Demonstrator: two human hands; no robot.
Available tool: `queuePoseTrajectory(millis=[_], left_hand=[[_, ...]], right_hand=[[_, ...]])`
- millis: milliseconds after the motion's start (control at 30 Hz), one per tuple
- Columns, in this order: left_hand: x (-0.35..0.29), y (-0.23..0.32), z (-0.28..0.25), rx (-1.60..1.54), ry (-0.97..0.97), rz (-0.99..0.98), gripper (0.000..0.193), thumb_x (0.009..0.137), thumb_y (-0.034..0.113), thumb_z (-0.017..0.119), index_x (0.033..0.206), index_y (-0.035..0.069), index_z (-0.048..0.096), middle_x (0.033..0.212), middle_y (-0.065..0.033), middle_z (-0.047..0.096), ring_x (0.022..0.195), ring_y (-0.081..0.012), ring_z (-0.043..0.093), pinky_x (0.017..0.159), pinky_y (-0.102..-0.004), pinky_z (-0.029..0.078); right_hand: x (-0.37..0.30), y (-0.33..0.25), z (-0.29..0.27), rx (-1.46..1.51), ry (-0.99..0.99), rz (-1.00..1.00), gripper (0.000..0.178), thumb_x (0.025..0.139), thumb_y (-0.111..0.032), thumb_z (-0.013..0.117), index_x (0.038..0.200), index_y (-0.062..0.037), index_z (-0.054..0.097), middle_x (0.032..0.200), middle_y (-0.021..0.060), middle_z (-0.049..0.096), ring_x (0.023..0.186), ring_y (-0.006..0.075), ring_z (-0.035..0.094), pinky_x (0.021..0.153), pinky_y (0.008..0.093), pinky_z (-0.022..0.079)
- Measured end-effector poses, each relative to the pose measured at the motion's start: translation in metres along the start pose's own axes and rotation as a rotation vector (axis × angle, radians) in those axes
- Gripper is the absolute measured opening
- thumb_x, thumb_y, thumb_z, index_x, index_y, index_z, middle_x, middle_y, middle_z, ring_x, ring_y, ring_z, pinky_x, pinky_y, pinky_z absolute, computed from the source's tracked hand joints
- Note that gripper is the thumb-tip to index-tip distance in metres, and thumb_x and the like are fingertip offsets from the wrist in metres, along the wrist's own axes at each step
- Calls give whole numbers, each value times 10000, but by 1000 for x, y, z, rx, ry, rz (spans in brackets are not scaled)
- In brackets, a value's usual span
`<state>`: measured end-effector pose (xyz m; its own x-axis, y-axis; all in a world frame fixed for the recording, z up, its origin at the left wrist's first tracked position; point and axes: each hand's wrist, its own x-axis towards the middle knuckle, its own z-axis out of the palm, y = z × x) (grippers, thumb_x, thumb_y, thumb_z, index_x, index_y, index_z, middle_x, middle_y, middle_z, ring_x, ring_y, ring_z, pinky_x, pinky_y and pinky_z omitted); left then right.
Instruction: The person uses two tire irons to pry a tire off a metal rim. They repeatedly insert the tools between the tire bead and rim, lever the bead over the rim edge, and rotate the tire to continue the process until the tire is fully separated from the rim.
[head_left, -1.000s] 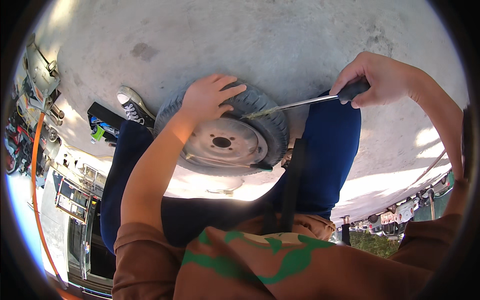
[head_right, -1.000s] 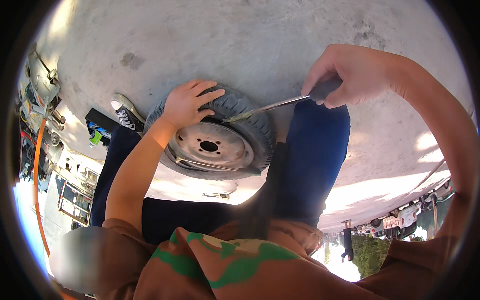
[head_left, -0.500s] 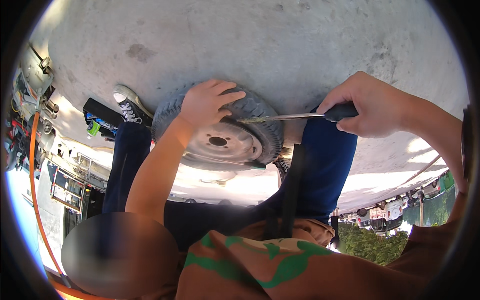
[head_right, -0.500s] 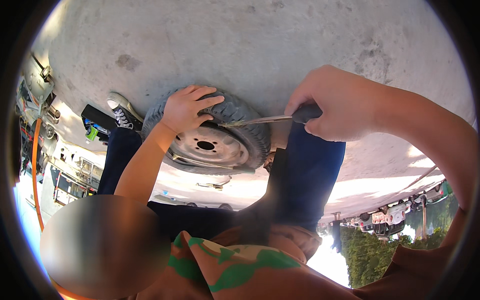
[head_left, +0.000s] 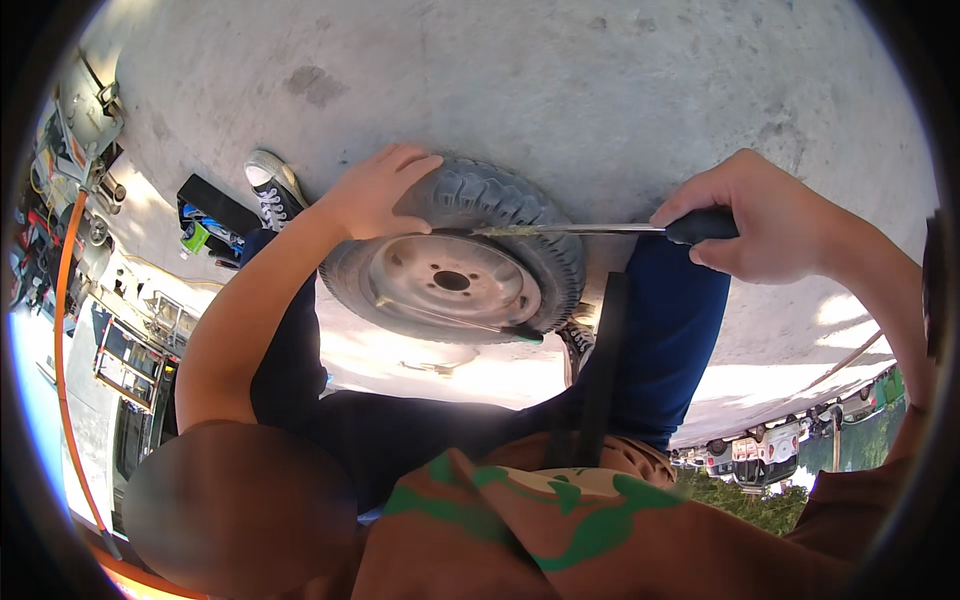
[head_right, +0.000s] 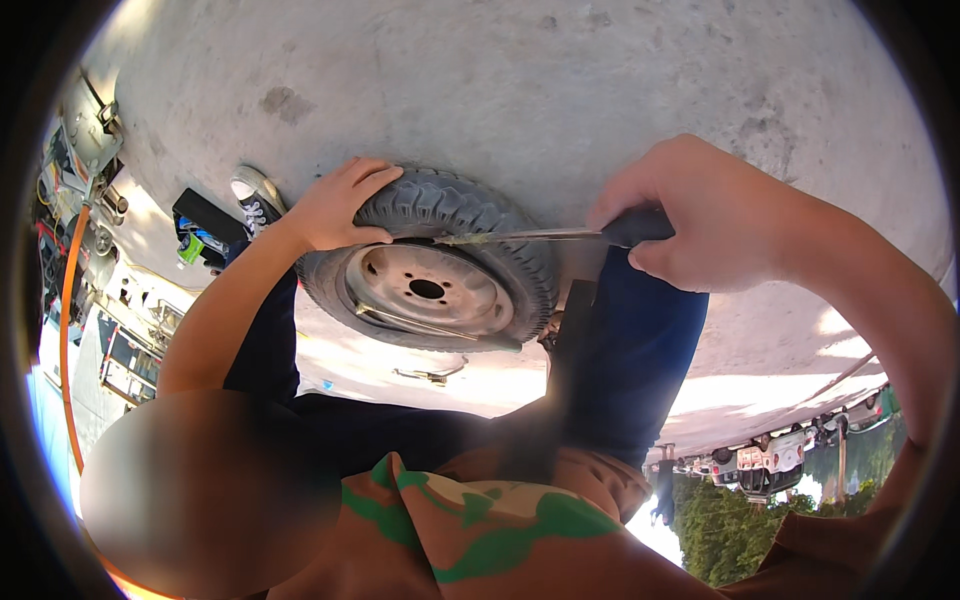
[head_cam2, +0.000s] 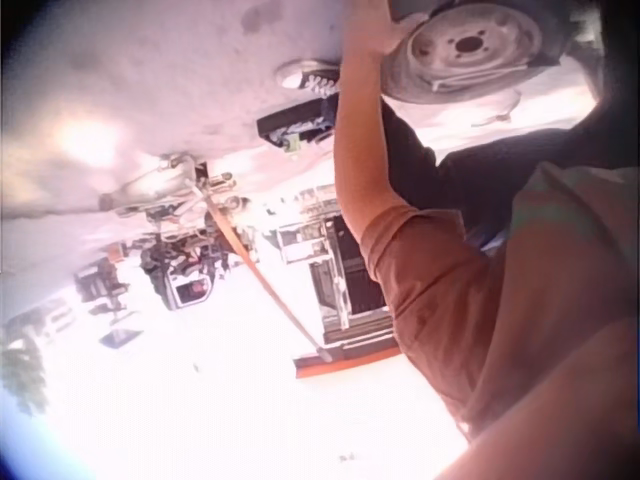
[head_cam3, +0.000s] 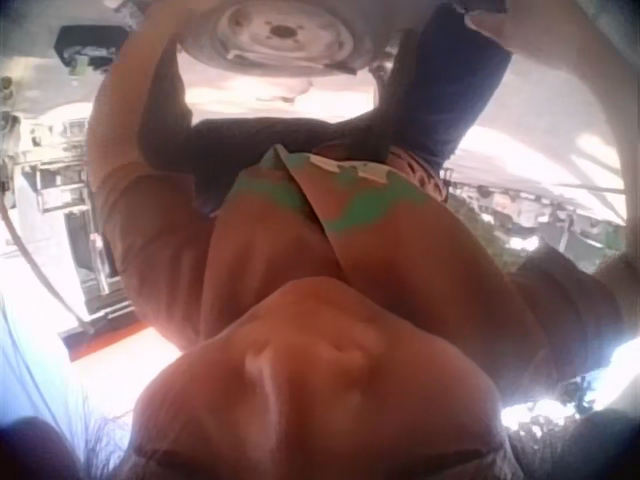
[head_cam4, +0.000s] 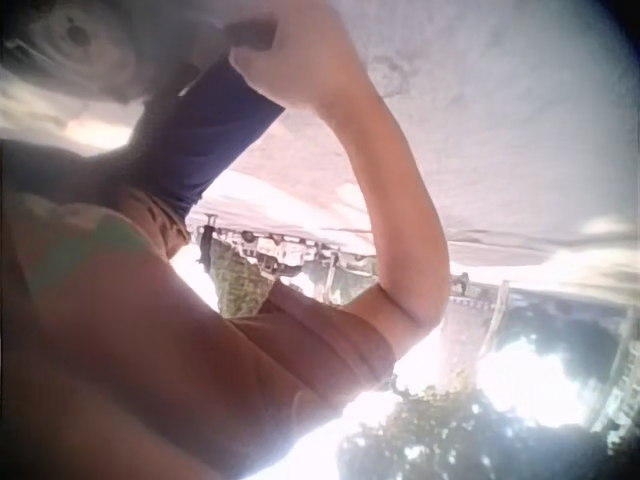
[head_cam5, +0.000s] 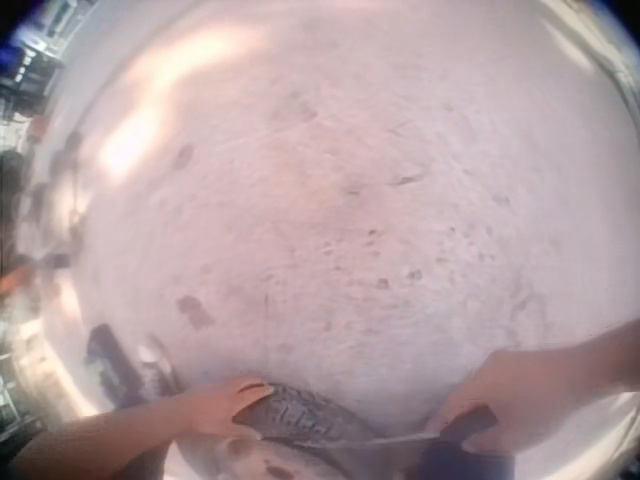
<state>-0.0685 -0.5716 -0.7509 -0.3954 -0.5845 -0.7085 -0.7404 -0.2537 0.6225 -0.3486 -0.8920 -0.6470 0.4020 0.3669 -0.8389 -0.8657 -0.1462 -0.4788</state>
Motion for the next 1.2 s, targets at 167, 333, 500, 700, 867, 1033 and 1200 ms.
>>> queuePoseTrajectory(millis=[167,333,500,700,867,1033,1200], left_hand=[[-26,13,29,150,198,-38,865,798,326,817,1520,87,406,1507,-135,452,1306,-378,509,1049,-475,484],[-24,5,36,113,278,1,801,781,346,822,1480,147,485,1470,-91,524,1244,-328,584,1006,-445,523],[-16,0,24,-12,189,-116,745,732,361,854,1418,245,587,1424,-32,596,1210,-277,630,987,-418,541],[-11,-5,20,-66,217,-111,702,693,355,873,1353,256,657,1365,-25,650,1197,-248,647,993,-393,544],[-12,-11,26,-75,272,-60,694,682,358,878,1334,239,673,1340,-30,667,1196,-248,648,998,-392,542],[-13,-16,26,-99,281,-30,691,682,363,880,1331,238,676,1350,-25,665,1198,-244,649,985,-392,552],[-12,-23,37,-94,351,10,666,699,364,873,1324,241,681,1346,-20,667,1190,-237,652,973,-386,560]], right_hand=[[-8,4,18,-8,72,-140,320,783,32,712,1100,-5,743,914,154,735,794,256,692,735,345,547],[1,-21,-1,-102,1,-42,320,781,33,715,1098,4,744,938,169,737,824,268,700,750,348,553],[9,-40,-11,-141,-5,-77,310,781,28,719,1089,12,746,950,176,738,843,272,706,770,357,560],[23,-70,-24,-133,-40,-13,322,789,15,710,1108,2,751,949,154,748,841,251,707,778,360,561],[54,-118,-47,-349,-112,37,346,785,-13,701,1126,-17,761,939,133,751,809,219,694,749,343,552],[76,-179,-57,-487,-172,255,319,793,24,781,1111,7,766,836,112,736,651,180,669,585,291,523],[85,-156,-66,-510,-210,27,319,789,27,773,1107,4,768,851,115,736,679,196,686,637,309,549]])
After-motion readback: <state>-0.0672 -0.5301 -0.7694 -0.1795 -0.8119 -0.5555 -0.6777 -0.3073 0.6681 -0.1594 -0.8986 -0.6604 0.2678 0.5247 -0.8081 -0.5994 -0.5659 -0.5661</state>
